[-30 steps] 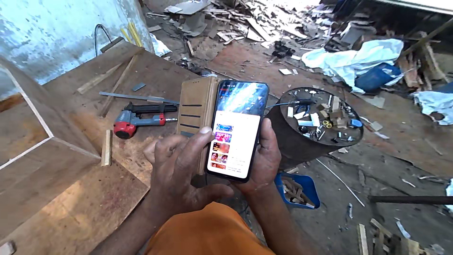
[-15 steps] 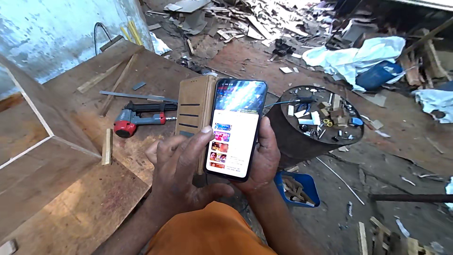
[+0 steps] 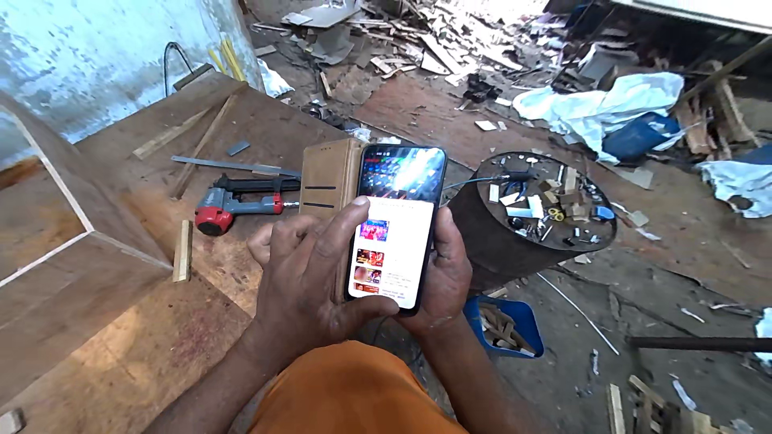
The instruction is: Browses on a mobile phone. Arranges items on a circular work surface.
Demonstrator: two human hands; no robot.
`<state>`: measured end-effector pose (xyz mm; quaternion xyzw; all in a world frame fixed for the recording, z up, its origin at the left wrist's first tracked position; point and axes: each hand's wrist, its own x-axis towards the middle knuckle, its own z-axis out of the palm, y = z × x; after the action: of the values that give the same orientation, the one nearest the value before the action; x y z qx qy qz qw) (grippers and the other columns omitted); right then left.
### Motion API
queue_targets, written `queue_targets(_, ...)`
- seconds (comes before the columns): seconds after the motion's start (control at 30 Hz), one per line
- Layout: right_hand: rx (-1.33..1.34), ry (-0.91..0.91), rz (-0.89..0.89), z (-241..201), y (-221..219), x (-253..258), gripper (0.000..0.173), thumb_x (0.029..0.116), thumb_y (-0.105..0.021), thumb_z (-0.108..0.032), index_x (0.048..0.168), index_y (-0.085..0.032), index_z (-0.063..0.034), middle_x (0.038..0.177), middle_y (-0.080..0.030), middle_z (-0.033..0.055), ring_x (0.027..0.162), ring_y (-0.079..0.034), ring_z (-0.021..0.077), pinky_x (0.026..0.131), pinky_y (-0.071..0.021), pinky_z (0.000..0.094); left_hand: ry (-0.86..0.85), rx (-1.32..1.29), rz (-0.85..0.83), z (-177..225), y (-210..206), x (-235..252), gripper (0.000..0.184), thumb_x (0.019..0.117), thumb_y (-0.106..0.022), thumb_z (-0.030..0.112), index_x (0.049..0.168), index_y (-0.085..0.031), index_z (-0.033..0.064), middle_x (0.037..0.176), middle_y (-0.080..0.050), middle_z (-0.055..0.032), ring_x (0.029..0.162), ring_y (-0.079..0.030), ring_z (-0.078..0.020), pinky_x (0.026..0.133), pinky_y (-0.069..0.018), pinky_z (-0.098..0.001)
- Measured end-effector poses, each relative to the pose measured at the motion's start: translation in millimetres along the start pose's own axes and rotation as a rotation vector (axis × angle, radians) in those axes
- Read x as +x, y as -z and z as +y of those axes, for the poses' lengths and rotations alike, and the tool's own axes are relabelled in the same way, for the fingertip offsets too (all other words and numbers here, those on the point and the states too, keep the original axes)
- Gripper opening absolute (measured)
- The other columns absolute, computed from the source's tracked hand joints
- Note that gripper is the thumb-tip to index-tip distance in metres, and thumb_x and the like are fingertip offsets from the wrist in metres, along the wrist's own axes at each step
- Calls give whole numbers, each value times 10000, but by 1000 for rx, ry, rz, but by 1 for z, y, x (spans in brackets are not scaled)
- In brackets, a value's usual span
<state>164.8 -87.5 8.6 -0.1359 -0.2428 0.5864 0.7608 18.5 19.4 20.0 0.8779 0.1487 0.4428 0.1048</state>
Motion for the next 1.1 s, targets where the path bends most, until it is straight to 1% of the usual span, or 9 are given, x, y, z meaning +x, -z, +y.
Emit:
queue_targets(0.07,-1,-8,-8,2,2,-1,551,1058,-303,-591,1356,-568,-210,1223,-669,40,1092,-672,133,861,-593,362,-2,-6,-11,-2,2,4,914,891,-489,795,1524,-462,136,1263,-704,-14,1145,-558,-172,1036,-308,-488)
queue_targets(0.2,-4,-31,-11,6,2,-2,559,1054,-308,-603,1354,-568,-210,1195,-678,44,1066,-682,141,836,-602,377,-13,12,-24,-6,6,10,939,876,-522,783,1533,-454,116,1281,-703,-20,1122,-556,-186,1007,-321,-487)
queue_targets(0.27,-2,-43,-15,8,2,-3,563,1052,-309,-607,1349,-573,-208,1187,-679,45,1056,-686,147,830,-604,382,-5,17,-28,-7,8,12,938,880,-514,786,1536,-450,118,1289,-702,-19,1144,-568,-190,1022,-325,-500)
queue_targets(0.37,10,-58,-29,11,4,-6,561,1054,-312,-603,1352,-574,-207,1197,-679,42,1065,-685,148,844,-603,384,8,22,-32,-9,9,13,933,884,-503,781,1538,-452,117,1293,-702,-17,1138,-565,-202,1017,-318,-516)
queue_targets(0.6,8,-62,-8,14,2,-10,555,1051,-327,-602,1357,-572,-209,1210,-675,42,1080,-680,146,852,-600,387,18,21,-37,-9,11,9,939,879,-516,778,1548,-444,122,1295,-700,-17,1162,-559,-205,1038,-310,-520)
queue_targets(0.7,23,-59,-6,16,1,-10,550,1049,-334,-596,1356,-573,-208,1204,-675,45,1074,-681,148,854,-599,386,17,26,-41,-8,12,9,940,880,-518,774,1545,-443,114,1300,-698,-16,1148,-553,-204,1021,-307,-506)
queue_targets(0.9,8,-49,-10,19,-1,-10,553,1051,-324,-597,1346,-577,-204,1194,-678,46,1069,-683,145,844,-601,383,21,24,-43,-9,15,7,944,876,-525,777,1543,-448,114,1299,-699,-15,1153,-556,-208,1029,-308,-517)
queue_targets(1.0,3,-41,1,21,-2,-10,552,1051,-323,-598,1343,-579,-206,1195,-678,45,1068,-682,144,842,-600,382,21,30,-47,-9,16,6,936,883,-507,780,1539,-451,115,1309,-696,-13,1163,-557,-209,1029,-311,-514)
queue_targets(1.1,4,-40,-6,22,-3,-9,560,1052,-311,-602,1353,-574,-209,1203,-677,46,1075,-682,146,843,-601,381,19,27,-48,-9,17,6,926,887,-510,771,1528,-464,105,1308,-694,-17,1149,-553,-205,1015,-311,-507)
